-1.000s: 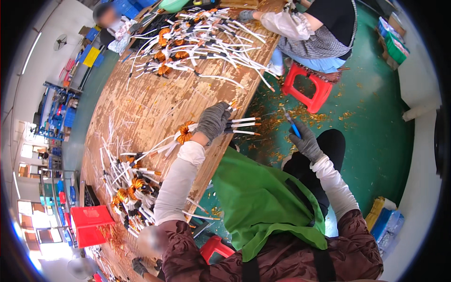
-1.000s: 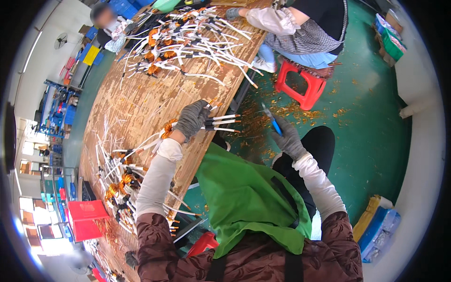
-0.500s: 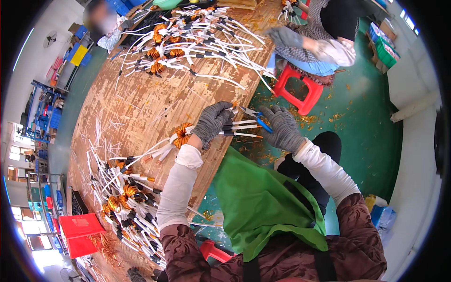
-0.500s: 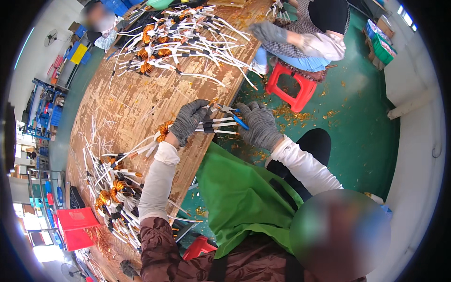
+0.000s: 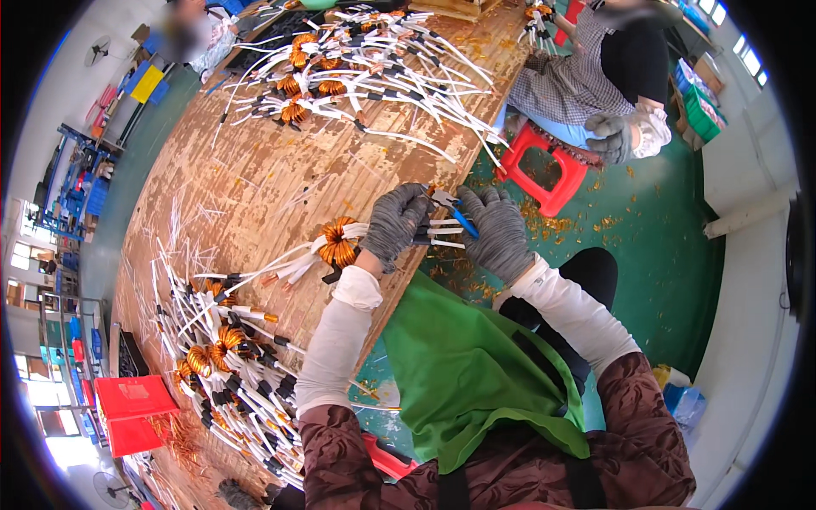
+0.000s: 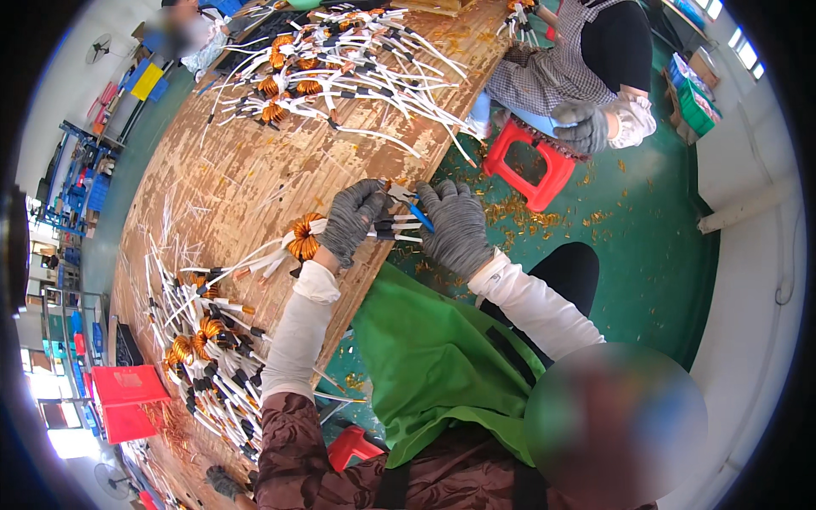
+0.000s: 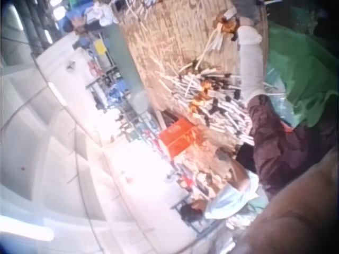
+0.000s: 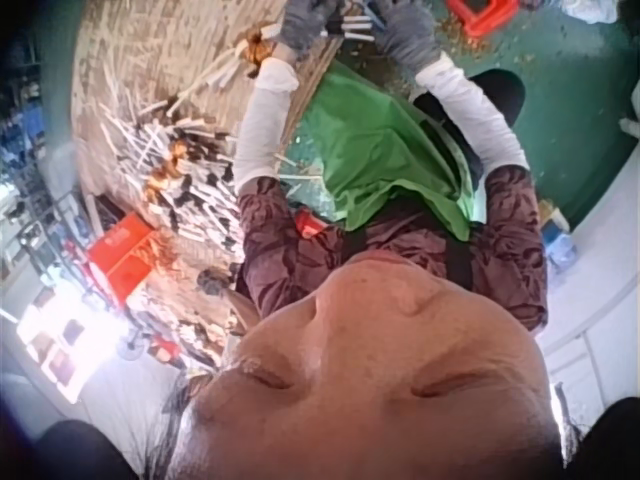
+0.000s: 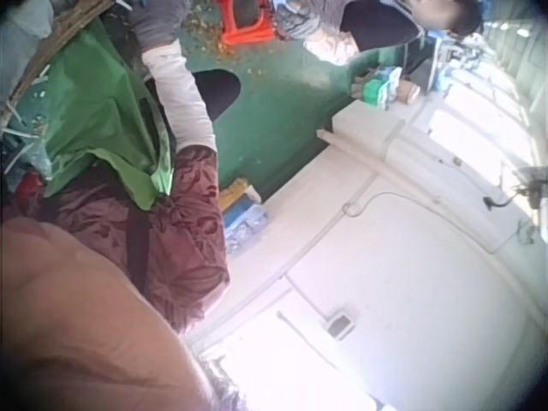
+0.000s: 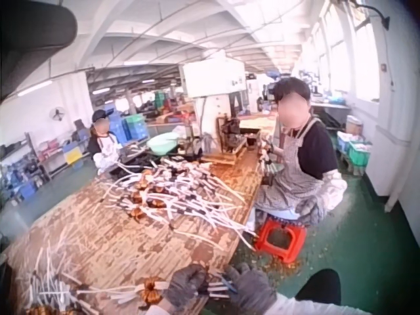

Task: The recorder uses wire cutters to trim excess wire from copper-coil electronic components.

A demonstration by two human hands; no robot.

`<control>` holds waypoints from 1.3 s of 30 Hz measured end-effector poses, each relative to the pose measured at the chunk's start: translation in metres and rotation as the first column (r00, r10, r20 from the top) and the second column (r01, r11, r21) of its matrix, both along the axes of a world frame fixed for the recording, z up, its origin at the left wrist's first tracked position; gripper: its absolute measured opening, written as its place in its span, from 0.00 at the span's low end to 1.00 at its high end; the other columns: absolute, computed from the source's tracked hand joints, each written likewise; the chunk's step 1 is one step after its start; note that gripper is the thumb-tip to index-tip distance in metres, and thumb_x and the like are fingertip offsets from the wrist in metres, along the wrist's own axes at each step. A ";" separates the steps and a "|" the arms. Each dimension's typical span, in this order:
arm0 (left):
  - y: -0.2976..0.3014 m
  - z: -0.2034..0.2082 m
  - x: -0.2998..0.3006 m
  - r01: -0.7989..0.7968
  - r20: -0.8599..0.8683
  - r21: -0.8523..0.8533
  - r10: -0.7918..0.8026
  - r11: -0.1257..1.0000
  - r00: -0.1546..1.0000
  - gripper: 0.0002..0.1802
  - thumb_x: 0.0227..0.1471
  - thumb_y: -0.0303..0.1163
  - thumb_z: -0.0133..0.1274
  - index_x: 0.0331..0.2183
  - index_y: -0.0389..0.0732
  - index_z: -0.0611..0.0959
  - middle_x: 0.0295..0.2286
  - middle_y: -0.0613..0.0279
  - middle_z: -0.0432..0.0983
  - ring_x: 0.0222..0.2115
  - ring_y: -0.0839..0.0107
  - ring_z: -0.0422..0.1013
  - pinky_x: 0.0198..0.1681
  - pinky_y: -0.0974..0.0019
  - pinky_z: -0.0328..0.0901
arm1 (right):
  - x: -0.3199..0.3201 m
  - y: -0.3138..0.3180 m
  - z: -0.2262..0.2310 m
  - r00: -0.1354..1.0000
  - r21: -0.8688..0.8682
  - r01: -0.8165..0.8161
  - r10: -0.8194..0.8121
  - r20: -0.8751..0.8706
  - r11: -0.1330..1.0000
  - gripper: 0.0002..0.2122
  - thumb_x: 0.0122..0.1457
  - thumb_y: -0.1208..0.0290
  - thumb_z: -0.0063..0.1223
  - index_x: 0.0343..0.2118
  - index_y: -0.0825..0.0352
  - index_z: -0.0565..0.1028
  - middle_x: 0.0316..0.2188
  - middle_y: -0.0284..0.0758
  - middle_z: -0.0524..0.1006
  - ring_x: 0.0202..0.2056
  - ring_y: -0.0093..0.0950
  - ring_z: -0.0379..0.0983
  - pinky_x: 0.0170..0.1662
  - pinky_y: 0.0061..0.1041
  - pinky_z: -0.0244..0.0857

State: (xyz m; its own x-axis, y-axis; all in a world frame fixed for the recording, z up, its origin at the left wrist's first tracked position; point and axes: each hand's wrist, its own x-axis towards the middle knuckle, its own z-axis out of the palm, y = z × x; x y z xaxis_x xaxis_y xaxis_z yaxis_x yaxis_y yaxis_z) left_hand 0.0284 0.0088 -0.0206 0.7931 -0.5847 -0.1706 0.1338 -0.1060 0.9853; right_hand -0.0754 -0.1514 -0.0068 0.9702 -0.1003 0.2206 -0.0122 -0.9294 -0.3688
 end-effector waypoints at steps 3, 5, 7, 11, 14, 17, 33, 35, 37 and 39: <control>-0.001 -0.006 -0.004 -0.049 0.142 0.014 0.046 0.999 0.989 0.11 0.53 0.27 0.45 0.37 0.32 0.75 0.26 0.60 0.75 0.28 0.77 0.70 0.31 0.73 0.67 | 0.003 0.000 -0.001 0.993 -0.043 0.003 0.002 0.120 0.999 0.24 0.41 0.72 0.53 0.46 0.68 0.68 0.33 0.46 0.70 0.36 0.39 0.68 0.36 0.35 0.63; 0.001 -0.008 -0.006 -0.058 0.188 0.014 0.054 0.998 0.981 0.10 0.53 0.28 0.45 0.37 0.34 0.75 0.24 0.62 0.74 0.23 0.78 0.69 0.26 0.73 0.67 | 0.002 -0.003 0.004 0.923 0.861 0.124 0.261 -0.282 0.493 0.22 0.42 0.72 0.53 0.44 0.69 0.69 0.27 0.44 0.72 0.28 0.34 0.70 0.29 0.29 0.63; 0.003 -0.006 -0.008 -0.072 0.254 0.039 0.060 0.997 0.965 0.09 0.54 0.28 0.44 0.35 0.35 0.75 0.20 0.64 0.72 0.19 0.79 0.67 0.21 0.73 0.66 | -0.002 -0.001 0.016 0.921 0.858 0.136 0.255 -0.293 0.495 0.22 0.42 0.72 0.53 0.44 0.69 0.70 0.25 0.44 0.72 0.24 0.32 0.69 0.27 0.26 0.62; 0.010 -0.001 0.006 0.018 0.091 -0.068 -0.012 0.998 0.996 0.09 0.53 0.27 0.45 0.36 0.35 0.75 0.22 0.64 0.73 0.20 0.80 0.67 0.22 0.75 0.65 | 0.009 -0.012 0.000 0.980 0.409 -0.163 0.196 -0.040 0.898 0.25 0.41 0.73 0.53 0.46 0.70 0.68 0.26 0.44 0.72 0.27 0.34 0.69 0.30 0.28 0.62; 0.018 0.001 0.011 0.076 -0.056 -0.144 -0.084 0.987 0.995 0.10 0.52 0.27 0.46 0.36 0.34 0.76 0.25 0.65 0.74 0.22 0.80 0.68 0.26 0.76 0.65 | 0.019 -0.020 0.002 0.933 -0.112 -0.279 0.297 0.203 0.954 0.28 0.38 0.74 0.53 0.49 0.69 0.65 0.31 0.43 0.69 0.33 0.40 0.66 0.37 0.34 0.61; 0.025 0.006 0.015 0.224 -0.013 -0.071 -0.225 0.972 0.974 0.13 0.51 0.31 0.48 0.36 0.31 0.76 0.27 0.63 0.75 0.26 0.78 0.69 0.30 0.74 0.66 | 0.031 -0.033 0.001 0.880 -0.136 -0.389 0.412 0.237 0.911 0.31 0.36 0.74 0.54 0.50 0.68 0.64 0.33 0.42 0.68 0.36 0.42 0.64 0.41 0.38 0.59; -0.011 -0.015 -0.011 -0.072 0.523 0.295 -0.098 0.953 0.847 0.19 0.37 0.41 0.63 0.28 0.36 0.80 0.22 0.55 0.76 0.22 0.68 0.73 0.28 0.67 0.66 | -0.010 -0.029 -0.004 0.916 0.802 0.017 0.312 -0.252 0.597 0.26 0.40 0.74 0.57 0.47 0.65 0.70 0.23 0.29 0.71 0.25 0.18 0.64 0.31 0.20 0.62; -0.007 -0.018 -0.010 -0.070 0.579 0.302 -0.124 0.951 0.806 0.20 0.37 0.43 0.63 0.28 0.36 0.80 0.21 0.55 0.76 0.22 0.68 0.72 0.28 0.67 0.65 | -0.017 -0.026 -0.009 0.916 0.832 0.051 0.306 -0.259 0.552 0.26 0.39 0.74 0.58 0.47 0.65 0.70 0.24 0.29 0.70 0.25 0.18 0.63 0.31 0.20 0.62; -0.007 -0.017 -0.013 -0.068 0.628 0.314 -0.154 0.947 0.763 0.21 0.36 0.44 0.62 0.27 0.36 0.80 0.21 0.55 0.76 0.21 0.67 0.72 0.28 0.66 0.65 | -0.025 -0.024 -0.014 0.960 0.864 0.003 0.241 -0.144 0.503 0.22 0.42 0.77 0.54 0.46 0.67 0.70 0.28 0.30 0.74 0.29 0.20 0.68 0.35 0.21 0.64; -0.012 0.000 -0.021 -0.184 0.642 0.478 -0.198 0.859 0.741 0.24 0.38 0.49 0.60 0.25 0.35 0.80 0.19 0.55 0.75 0.20 0.65 0.71 0.29 0.65 0.64 | -0.022 -0.034 -0.022 0.989 0.965 0.112 0.066 -0.131 0.237 0.22 0.43 0.78 0.52 0.46 0.67 0.70 0.28 0.29 0.73 0.28 0.19 0.67 0.33 0.20 0.63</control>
